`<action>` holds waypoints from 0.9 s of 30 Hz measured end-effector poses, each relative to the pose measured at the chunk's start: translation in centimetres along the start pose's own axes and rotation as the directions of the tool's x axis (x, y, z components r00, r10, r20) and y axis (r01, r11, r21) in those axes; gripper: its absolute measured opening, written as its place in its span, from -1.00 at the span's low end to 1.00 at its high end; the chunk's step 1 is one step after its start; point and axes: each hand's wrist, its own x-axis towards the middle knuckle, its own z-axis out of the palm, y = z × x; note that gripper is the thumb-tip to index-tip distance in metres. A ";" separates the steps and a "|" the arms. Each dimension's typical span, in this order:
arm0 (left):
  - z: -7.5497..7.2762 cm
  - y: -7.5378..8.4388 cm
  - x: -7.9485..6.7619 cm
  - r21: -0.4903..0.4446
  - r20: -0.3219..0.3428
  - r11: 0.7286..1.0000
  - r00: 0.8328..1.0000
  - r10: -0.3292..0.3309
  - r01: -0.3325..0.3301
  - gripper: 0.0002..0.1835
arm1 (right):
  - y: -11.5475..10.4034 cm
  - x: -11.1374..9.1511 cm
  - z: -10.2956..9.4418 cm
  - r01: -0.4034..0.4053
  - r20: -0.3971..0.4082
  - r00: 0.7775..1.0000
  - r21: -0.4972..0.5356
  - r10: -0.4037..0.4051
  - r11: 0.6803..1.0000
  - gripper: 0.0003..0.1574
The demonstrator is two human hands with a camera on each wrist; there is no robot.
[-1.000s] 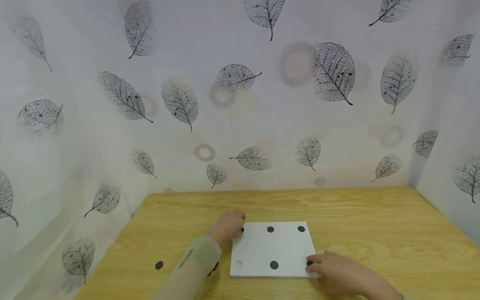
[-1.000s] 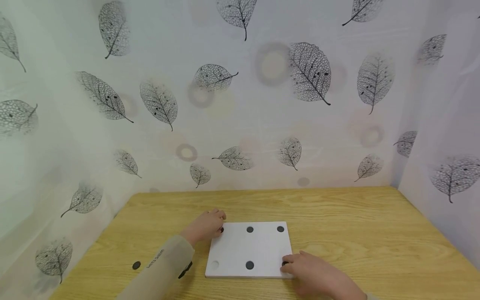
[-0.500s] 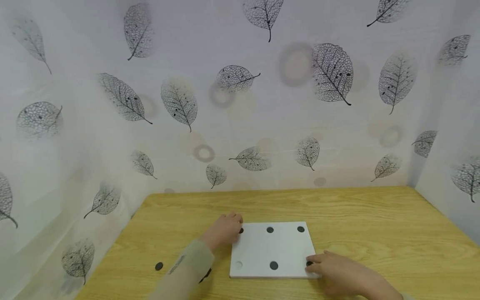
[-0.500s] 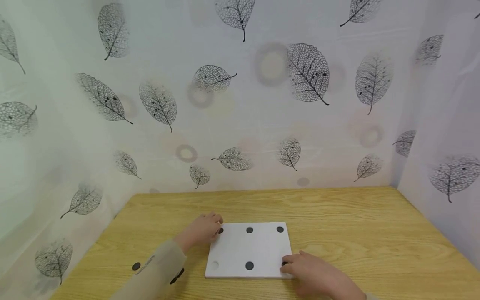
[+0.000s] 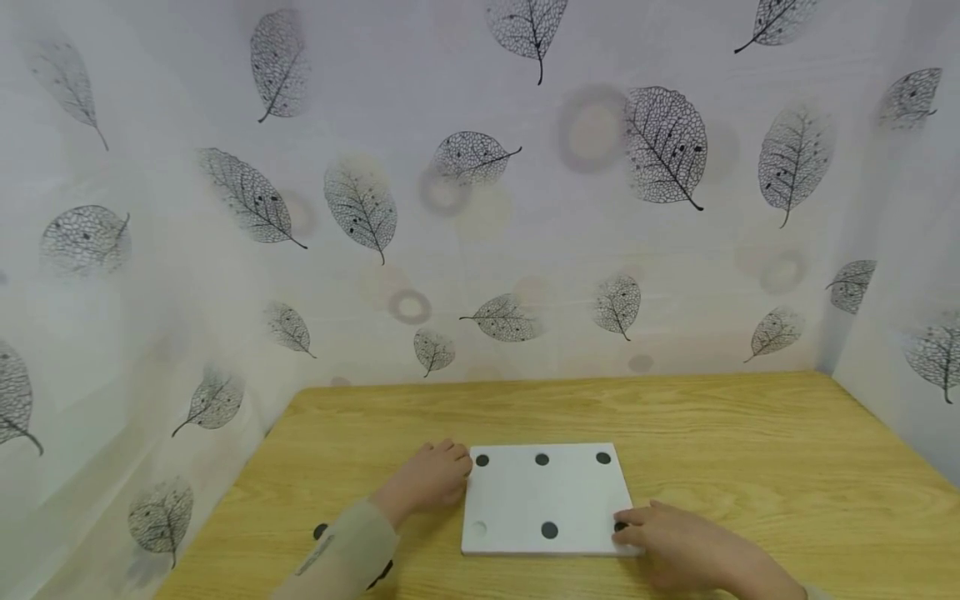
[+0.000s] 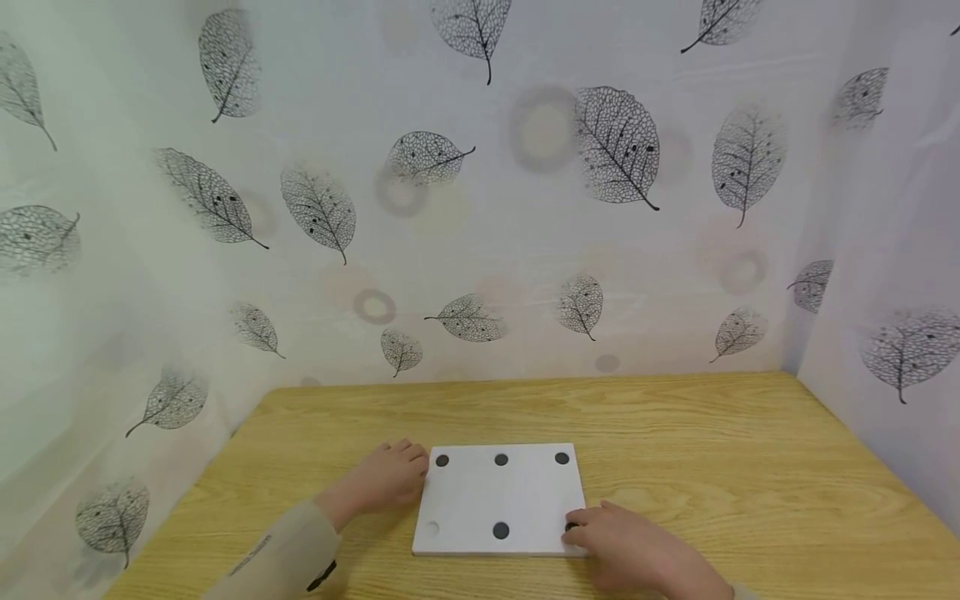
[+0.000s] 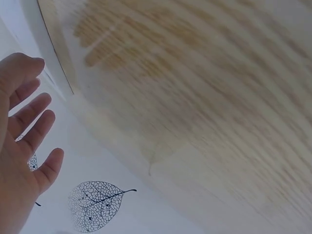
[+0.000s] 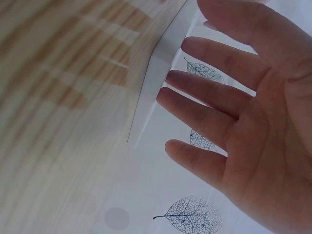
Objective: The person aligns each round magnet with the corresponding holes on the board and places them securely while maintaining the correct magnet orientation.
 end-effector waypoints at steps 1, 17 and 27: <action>0.0 0.0 -0.3 0.004 0.001 1.000 1.000 0.006 -0.006 -0.78 | 0.0 0.0 0.0 -0.003 0.001 1.000 0.001 0.003 1.000 -0.51; 0.7 -1.1 -3.9 -0.050 -0.001 0.998 0.999 -0.037 0.037 -0.75 | -0.1 0.0 0.0 0.009 -0.016 1.000 -0.002 -0.009 1.000 -0.52; 0.6 -1.9 -6.3 -0.096 0.007 0.993 0.997 -0.074 0.075 -0.80 | 0.0 0.0 -0.1 0.028 -0.024 0.999 -0.003 -0.028 1.000 -0.52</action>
